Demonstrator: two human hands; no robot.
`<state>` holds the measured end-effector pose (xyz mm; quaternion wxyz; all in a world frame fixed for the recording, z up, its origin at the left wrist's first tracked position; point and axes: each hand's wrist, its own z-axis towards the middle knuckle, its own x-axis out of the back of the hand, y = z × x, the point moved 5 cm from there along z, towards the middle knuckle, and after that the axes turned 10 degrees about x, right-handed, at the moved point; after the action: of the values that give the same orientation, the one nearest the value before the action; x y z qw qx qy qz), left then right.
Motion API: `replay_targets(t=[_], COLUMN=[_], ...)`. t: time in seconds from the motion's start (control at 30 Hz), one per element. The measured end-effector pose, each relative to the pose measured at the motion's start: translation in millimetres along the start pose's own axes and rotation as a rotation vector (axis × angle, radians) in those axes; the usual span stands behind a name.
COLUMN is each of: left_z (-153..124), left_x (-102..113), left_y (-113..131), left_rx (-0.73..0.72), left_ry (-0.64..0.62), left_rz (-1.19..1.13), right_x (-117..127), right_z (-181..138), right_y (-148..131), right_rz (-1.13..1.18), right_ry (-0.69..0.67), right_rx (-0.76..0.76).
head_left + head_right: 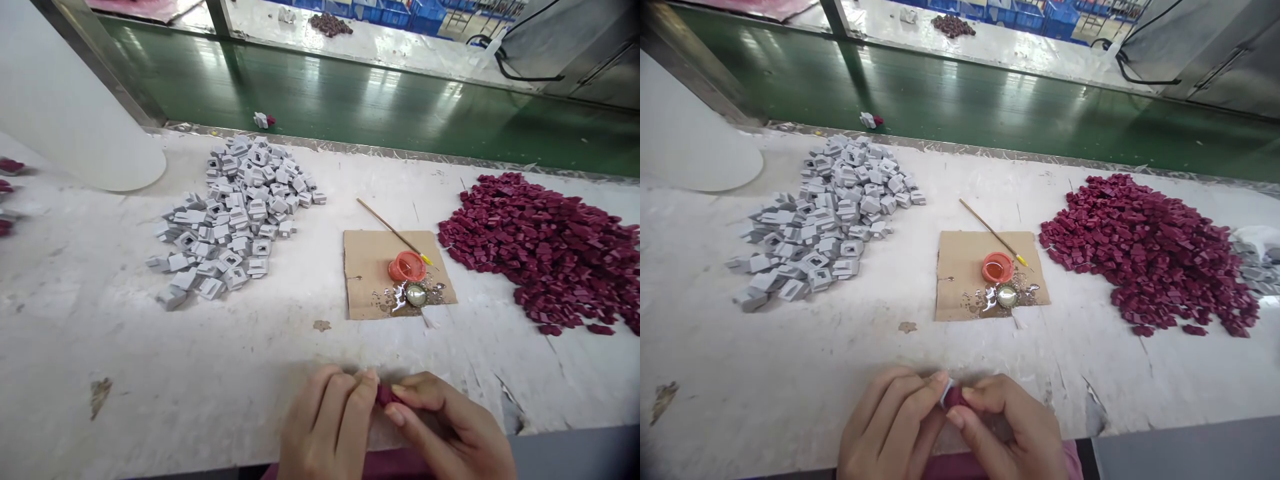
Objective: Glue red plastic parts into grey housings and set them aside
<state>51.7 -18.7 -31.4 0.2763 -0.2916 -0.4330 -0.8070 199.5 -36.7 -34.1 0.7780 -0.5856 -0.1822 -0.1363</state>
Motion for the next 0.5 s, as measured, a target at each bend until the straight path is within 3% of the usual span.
replay_targets(t=[0.1, 0.2, 0.33, 0.43, 0.5], left_z=[-2, -2, 0, 6, 16], left_x=[2, 2, -3, 2, 15], left_y=[3, 2, -2, -14, -27], left_rx=[-0.004, 0.072, 0.085, 0.118, 0.154], left_ry=[0.027, 0.05, -0.051, -0.167, -0.215], left_rz=[-0.021, -0.001, -0.062, -0.16, -0.236], right_x=[-3, -5, -2, 22, 58], right_z=[5, 18, 30, 24, 17], right_y=[-3, -7, -12, -7, 4], right_rz=[-0.046, -0.138, -0.152, -0.25, -0.459], right_ry=[-0.063, -0.029, -0.019, -0.067, 0.071], right_rx=[0.01, 0.087, 0.165, 0.166, 0.158])
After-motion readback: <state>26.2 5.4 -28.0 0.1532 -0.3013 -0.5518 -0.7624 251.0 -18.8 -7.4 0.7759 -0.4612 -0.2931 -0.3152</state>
